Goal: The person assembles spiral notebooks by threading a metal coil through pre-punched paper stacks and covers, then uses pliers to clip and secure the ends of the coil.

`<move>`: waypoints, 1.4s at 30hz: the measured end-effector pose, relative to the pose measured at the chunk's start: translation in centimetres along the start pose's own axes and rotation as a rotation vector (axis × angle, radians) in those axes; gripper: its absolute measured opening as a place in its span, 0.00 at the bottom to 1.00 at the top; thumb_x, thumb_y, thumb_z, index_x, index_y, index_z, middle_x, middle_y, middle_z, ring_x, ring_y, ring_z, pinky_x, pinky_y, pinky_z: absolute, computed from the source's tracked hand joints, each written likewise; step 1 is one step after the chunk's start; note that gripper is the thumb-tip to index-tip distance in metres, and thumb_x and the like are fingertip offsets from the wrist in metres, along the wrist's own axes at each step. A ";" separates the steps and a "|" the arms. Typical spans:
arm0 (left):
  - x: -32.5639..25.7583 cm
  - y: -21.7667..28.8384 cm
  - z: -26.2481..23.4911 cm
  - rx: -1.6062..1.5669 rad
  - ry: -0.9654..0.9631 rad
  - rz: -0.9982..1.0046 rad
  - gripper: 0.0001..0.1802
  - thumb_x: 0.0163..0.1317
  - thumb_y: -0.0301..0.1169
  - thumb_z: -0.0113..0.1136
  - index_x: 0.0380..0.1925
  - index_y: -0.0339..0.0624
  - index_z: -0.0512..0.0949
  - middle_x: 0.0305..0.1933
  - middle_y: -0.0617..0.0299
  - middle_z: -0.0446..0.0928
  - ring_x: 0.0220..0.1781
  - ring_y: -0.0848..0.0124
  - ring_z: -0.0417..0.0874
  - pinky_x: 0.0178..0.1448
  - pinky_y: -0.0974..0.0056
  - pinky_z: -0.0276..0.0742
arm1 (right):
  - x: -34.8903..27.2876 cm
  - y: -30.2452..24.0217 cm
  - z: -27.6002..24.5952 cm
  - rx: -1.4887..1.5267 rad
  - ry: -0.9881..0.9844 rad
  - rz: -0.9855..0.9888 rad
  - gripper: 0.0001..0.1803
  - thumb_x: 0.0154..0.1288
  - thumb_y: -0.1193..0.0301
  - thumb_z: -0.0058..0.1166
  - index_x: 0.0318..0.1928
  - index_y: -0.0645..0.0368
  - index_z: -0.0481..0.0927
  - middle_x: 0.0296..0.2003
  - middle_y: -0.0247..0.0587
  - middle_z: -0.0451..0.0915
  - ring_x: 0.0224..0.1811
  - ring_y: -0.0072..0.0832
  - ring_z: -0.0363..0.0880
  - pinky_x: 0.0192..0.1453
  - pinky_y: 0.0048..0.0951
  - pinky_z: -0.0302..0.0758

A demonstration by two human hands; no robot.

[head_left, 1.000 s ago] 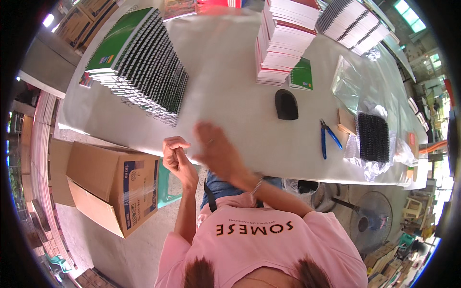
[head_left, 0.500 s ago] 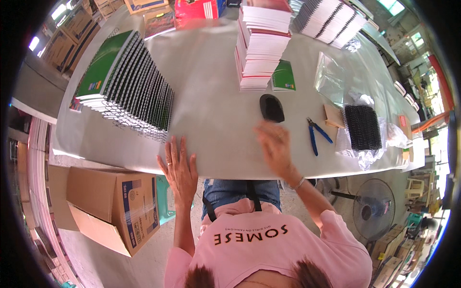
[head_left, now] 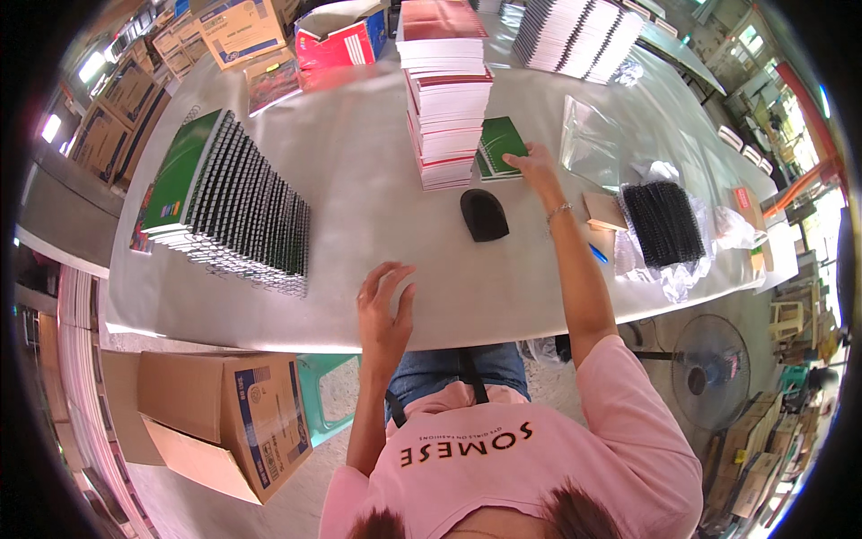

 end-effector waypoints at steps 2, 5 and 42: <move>2.1 2.1 1.4 -0.206 -0.055 0.034 0.13 0.64 0.25 0.60 0.49 0.44 0.81 0.56 0.54 0.76 0.61 0.56 0.74 0.63 0.53 0.70 | -1.6 -0.8 -1.7 0.037 0.128 -0.025 0.26 0.52 0.67 0.72 0.47 0.69 0.78 0.34 0.42 0.83 0.35 0.29 0.82 0.40 0.29 0.77; 5.0 5.5 4.2 -0.315 -0.118 0.172 0.19 0.66 0.26 0.60 0.57 0.44 0.76 0.55 0.57 0.77 0.60 0.63 0.76 0.63 0.61 0.70 | -4.7 -0.9 -5.2 0.157 0.398 -0.184 0.21 0.54 0.70 0.70 0.45 0.67 0.79 0.33 0.39 0.82 0.35 0.26 0.80 0.40 0.28 0.75; 3.4 4.7 5.4 0.398 0.157 0.160 0.33 0.43 0.51 0.78 0.38 0.41 0.73 0.57 0.58 0.64 0.66 0.53 0.61 0.71 0.34 0.47 | -20.9 1.7 -21.0 0.480 0.544 -0.196 0.12 0.67 0.74 0.61 0.50 0.62 0.84 0.38 0.30 0.82 0.39 0.16 0.77 0.48 0.19 0.75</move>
Point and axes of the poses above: each hand's wrist, its own x-axis towards the middle knuckle, its own z-axis out of the palm, y = z × x, the point moved 7 cm from there along x, towards the middle knuckle
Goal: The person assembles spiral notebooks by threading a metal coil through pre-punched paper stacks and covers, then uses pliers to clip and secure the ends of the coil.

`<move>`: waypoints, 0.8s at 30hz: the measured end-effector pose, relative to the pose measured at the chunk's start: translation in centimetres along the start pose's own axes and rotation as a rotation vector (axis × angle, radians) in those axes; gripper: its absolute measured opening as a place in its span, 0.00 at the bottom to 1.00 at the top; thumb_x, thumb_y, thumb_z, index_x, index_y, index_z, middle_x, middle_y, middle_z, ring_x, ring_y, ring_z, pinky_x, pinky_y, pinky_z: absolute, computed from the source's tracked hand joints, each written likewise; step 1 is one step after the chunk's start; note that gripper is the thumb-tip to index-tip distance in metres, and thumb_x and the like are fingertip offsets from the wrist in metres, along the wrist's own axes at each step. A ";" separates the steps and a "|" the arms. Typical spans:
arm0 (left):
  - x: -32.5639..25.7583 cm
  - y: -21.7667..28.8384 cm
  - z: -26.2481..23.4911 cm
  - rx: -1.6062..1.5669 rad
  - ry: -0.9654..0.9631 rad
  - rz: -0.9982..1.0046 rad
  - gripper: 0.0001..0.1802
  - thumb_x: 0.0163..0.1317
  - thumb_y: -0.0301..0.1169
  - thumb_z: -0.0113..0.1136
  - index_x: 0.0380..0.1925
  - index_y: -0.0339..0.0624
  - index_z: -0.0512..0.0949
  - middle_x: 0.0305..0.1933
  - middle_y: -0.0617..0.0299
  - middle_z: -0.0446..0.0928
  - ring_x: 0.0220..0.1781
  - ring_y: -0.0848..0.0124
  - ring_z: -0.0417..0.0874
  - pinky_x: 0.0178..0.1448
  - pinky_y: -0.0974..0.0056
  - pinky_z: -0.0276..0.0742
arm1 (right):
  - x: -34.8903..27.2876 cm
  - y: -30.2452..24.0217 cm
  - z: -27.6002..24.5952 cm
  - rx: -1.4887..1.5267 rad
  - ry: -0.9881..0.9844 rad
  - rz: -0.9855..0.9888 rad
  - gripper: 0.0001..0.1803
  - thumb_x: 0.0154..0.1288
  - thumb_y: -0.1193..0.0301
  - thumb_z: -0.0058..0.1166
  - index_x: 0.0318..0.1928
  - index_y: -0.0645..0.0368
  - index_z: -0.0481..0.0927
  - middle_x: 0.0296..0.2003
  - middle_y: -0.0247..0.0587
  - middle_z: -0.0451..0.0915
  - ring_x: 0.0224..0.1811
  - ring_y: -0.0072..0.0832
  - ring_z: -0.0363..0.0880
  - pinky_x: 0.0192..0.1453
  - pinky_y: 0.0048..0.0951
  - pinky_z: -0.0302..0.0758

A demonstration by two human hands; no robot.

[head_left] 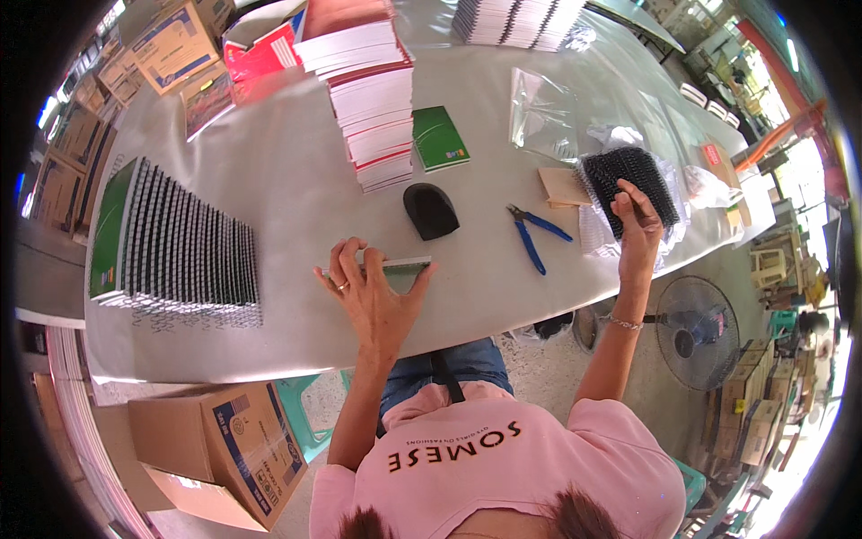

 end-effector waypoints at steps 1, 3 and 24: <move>-0.1 -0.1 0.2 0.005 -0.016 -0.005 0.32 0.44 0.51 0.77 0.39 0.41 0.73 0.57 0.58 0.64 0.67 0.54 0.60 0.71 0.32 0.45 | -0.6 0.1 1.5 0.030 -0.039 0.016 0.12 0.67 0.75 0.61 0.50 0.62 0.84 0.38 0.30 0.82 0.39 0.16 0.77 0.48 0.19 0.75; -0.1 -0.1 0.3 0.010 -0.040 -0.013 0.31 0.47 0.51 0.75 0.40 0.42 0.73 0.59 0.58 0.63 0.70 0.55 0.59 0.72 0.27 0.40 | -1.6 -0.6 4.2 0.061 -0.112 0.019 0.11 0.67 0.75 0.61 0.49 0.62 0.84 0.38 0.31 0.82 0.39 0.16 0.77 0.47 0.19 0.75; 0.3 0.7 0.1 0.014 0.052 0.043 0.27 0.41 0.47 0.78 0.34 0.47 0.74 0.47 0.61 0.70 0.58 0.57 0.66 0.60 0.45 0.56 | -11.0 -2.3 19.7 -0.346 -0.864 -0.077 0.08 0.67 0.74 0.56 0.45 0.60 0.77 0.37 0.43 0.84 0.41 0.38 0.84 0.54 0.36 0.71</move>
Point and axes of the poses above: each hand's wrist, its own x-axis towards the middle knuckle, its own z-axis out of the palm, y = z × x, the point moved 7 cm from there along x, towards the middle knuckle
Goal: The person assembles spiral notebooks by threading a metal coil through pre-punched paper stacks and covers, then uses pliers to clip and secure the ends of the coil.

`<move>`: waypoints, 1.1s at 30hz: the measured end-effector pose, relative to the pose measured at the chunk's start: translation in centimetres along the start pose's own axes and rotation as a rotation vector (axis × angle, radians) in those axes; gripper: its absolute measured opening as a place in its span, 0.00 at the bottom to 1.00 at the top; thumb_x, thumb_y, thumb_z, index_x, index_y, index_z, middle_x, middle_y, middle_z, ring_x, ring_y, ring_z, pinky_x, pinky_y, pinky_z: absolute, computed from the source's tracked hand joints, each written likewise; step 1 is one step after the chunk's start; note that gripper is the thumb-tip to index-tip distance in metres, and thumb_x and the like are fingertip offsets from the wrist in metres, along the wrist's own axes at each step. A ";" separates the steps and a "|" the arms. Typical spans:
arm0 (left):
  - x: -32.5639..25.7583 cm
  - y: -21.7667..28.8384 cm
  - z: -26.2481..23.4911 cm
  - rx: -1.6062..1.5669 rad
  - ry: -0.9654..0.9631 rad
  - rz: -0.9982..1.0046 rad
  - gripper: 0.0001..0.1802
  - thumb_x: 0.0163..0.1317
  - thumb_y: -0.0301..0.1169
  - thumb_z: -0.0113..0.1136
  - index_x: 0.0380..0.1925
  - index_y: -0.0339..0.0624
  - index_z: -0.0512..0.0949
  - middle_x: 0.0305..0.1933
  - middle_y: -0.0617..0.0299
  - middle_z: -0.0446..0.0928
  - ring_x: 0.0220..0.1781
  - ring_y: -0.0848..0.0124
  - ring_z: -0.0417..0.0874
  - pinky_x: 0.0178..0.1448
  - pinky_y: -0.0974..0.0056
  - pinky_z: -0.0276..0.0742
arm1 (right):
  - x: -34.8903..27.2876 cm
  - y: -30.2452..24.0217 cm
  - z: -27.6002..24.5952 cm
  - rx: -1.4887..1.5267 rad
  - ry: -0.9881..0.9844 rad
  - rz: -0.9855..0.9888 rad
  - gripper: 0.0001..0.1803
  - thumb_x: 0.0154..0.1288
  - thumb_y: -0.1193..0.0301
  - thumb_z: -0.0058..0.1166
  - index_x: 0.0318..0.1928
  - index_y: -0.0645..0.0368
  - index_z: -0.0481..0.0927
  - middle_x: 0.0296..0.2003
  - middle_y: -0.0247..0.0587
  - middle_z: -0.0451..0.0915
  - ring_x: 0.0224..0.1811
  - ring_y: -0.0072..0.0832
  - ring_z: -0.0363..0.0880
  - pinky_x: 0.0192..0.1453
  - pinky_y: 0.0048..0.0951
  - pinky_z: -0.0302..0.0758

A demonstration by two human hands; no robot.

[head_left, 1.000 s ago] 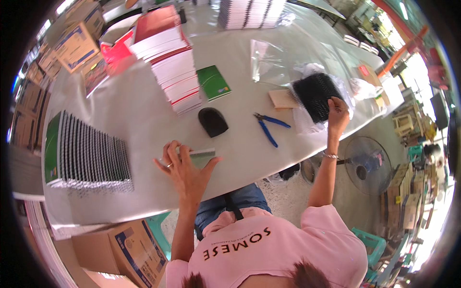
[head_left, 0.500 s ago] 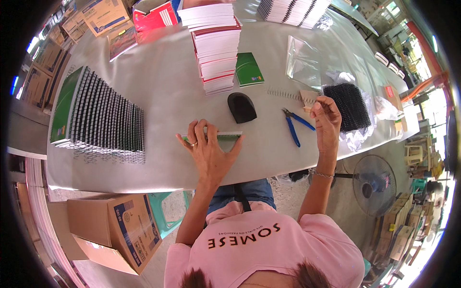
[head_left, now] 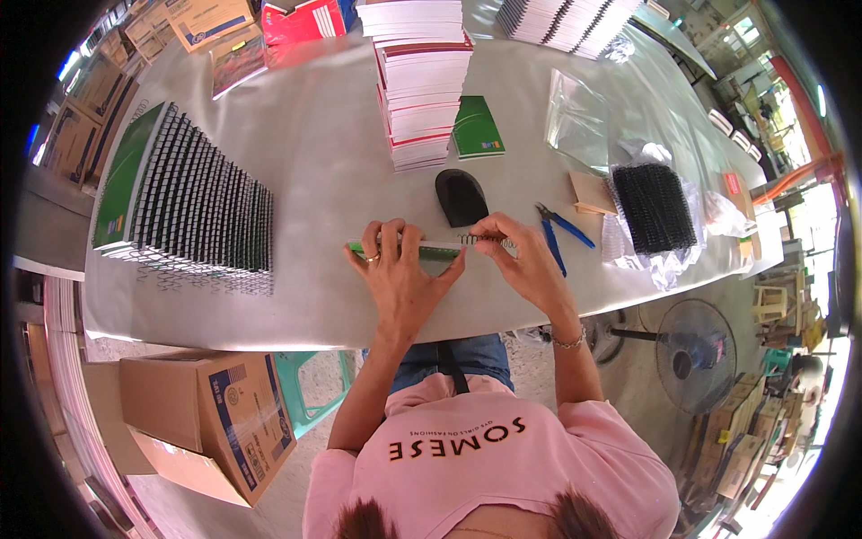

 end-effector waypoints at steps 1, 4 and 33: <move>0.0 0.0 0.0 0.000 0.000 0.000 0.27 0.41 0.47 0.78 0.34 0.47 0.74 0.46 0.61 0.70 0.58 0.57 0.66 0.60 0.45 0.56 | 0.0 0.2 0.1 -0.015 -0.008 -0.004 0.08 0.67 0.74 0.55 0.45 0.60 0.77 0.37 0.42 0.84 0.42 0.37 0.83 0.56 0.37 0.69; 0.1 -0.1 0.1 -0.012 -0.004 -0.004 0.27 0.41 0.48 0.77 0.35 0.47 0.74 0.45 0.62 0.70 0.57 0.57 0.66 0.60 0.43 0.55 | -0.1 0.3 0.4 -0.038 -0.023 -0.021 0.08 0.68 0.73 0.55 0.46 0.59 0.78 0.38 0.40 0.84 0.44 0.36 0.83 0.60 0.38 0.65; 0.2 -0.6 -0.7 -0.038 -0.167 0.007 0.16 0.60 0.41 0.66 0.41 0.47 0.75 0.43 0.63 0.71 0.53 0.60 0.68 0.56 0.47 0.55 | 0.1 -2.9 1.9 -0.180 0.151 -0.173 0.06 0.69 0.73 0.52 0.44 0.59 0.72 0.40 0.42 0.75 0.44 0.44 0.74 0.52 0.41 0.65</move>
Point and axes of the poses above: each hand's wrist, its own x-axis towards the middle knuckle, its own z-axis out of the palm, y = z × x, the point moved 7 cm from there along x, towards the middle knuckle
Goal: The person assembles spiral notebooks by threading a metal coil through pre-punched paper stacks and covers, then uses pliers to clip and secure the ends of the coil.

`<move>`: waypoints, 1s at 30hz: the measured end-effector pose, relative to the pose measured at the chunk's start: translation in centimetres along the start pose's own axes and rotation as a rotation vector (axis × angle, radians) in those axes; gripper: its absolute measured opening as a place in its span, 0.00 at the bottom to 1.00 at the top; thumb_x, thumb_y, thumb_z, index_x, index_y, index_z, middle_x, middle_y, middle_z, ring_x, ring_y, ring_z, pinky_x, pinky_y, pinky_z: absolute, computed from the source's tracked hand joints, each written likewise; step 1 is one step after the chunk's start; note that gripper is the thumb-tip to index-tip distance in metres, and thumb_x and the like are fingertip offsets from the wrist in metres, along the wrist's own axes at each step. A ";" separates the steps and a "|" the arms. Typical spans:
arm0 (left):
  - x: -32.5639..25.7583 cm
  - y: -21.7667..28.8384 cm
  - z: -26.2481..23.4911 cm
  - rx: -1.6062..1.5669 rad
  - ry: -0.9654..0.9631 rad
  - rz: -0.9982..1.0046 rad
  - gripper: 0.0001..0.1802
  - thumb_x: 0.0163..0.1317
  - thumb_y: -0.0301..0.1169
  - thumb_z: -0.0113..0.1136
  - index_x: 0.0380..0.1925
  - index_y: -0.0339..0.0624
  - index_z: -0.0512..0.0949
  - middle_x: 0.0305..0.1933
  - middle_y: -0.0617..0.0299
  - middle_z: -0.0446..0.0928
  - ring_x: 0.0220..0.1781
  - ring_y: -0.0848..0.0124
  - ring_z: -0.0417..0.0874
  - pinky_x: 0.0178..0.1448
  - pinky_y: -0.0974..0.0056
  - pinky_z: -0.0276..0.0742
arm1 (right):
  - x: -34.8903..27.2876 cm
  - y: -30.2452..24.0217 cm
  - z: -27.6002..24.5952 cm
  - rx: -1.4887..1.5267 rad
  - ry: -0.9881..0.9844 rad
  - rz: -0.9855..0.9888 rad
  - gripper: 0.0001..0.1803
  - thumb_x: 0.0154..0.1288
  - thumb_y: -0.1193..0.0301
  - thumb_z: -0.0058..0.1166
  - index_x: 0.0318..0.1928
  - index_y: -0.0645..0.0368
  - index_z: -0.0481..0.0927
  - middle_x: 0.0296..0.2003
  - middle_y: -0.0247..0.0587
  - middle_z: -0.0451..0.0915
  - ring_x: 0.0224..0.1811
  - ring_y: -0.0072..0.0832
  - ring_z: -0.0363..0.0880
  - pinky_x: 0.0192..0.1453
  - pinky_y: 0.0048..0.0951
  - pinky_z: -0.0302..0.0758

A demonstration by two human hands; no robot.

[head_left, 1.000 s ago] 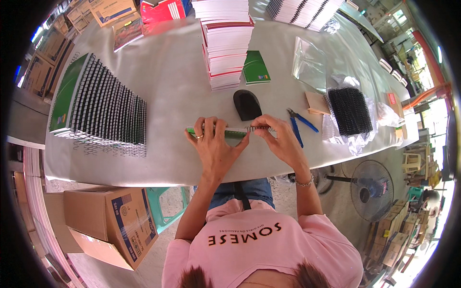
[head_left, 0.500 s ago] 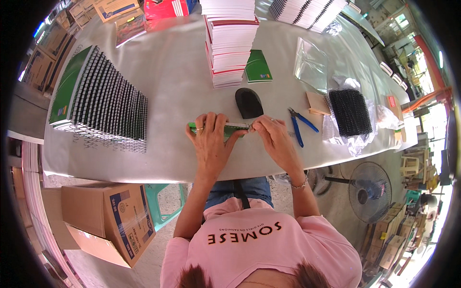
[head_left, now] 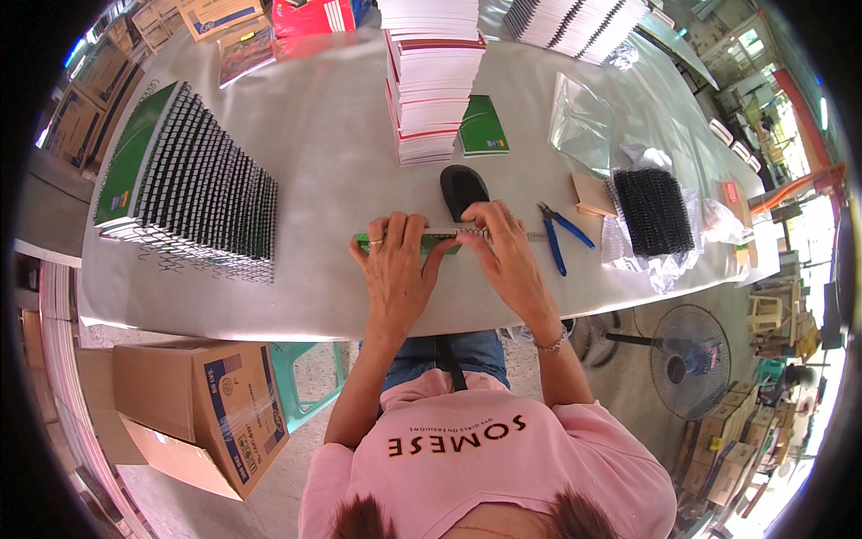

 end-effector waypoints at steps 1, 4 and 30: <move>0.0 0.0 0.0 -0.001 0.005 0.000 0.16 0.60 0.41 0.66 0.42 0.47 0.75 0.43 0.63 0.71 0.53 0.60 0.68 0.55 0.47 0.55 | 0.0 0.3 0.3 0.001 -0.024 0.013 0.06 0.69 0.73 0.52 0.44 0.59 0.72 0.40 0.43 0.75 0.45 0.44 0.74 0.52 0.41 0.65; 0.0 0.1 0.2 -0.009 0.012 0.005 0.16 0.60 0.39 0.66 0.42 0.46 0.74 0.43 0.63 0.70 0.53 0.60 0.68 0.55 0.48 0.56 | -0.2 0.8 0.6 -0.027 -0.065 0.011 0.06 0.68 0.73 0.52 0.43 0.60 0.74 0.40 0.44 0.74 0.45 0.44 0.74 0.51 0.41 0.67; -0.4 0.2 0.1 0.019 0.022 0.030 0.15 0.60 0.39 0.65 0.44 0.48 0.75 0.44 0.64 0.70 0.54 0.61 0.68 0.57 0.47 0.56 | 0.4 -0.4 0.1 0.022 -0.114 -0.065 0.14 0.66 0.72 0.57 0.51 0.59 0.74 0.38 0.50 0.82 0.38 0.50 0.81 0.40 0.44 0.76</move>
Point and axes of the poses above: each hand's wrist, its own x-axis towards the middle knuckle, its own z-axis out of the palm, y = z × x, the point moved 7 cm from there along x, towards the middle knuckle
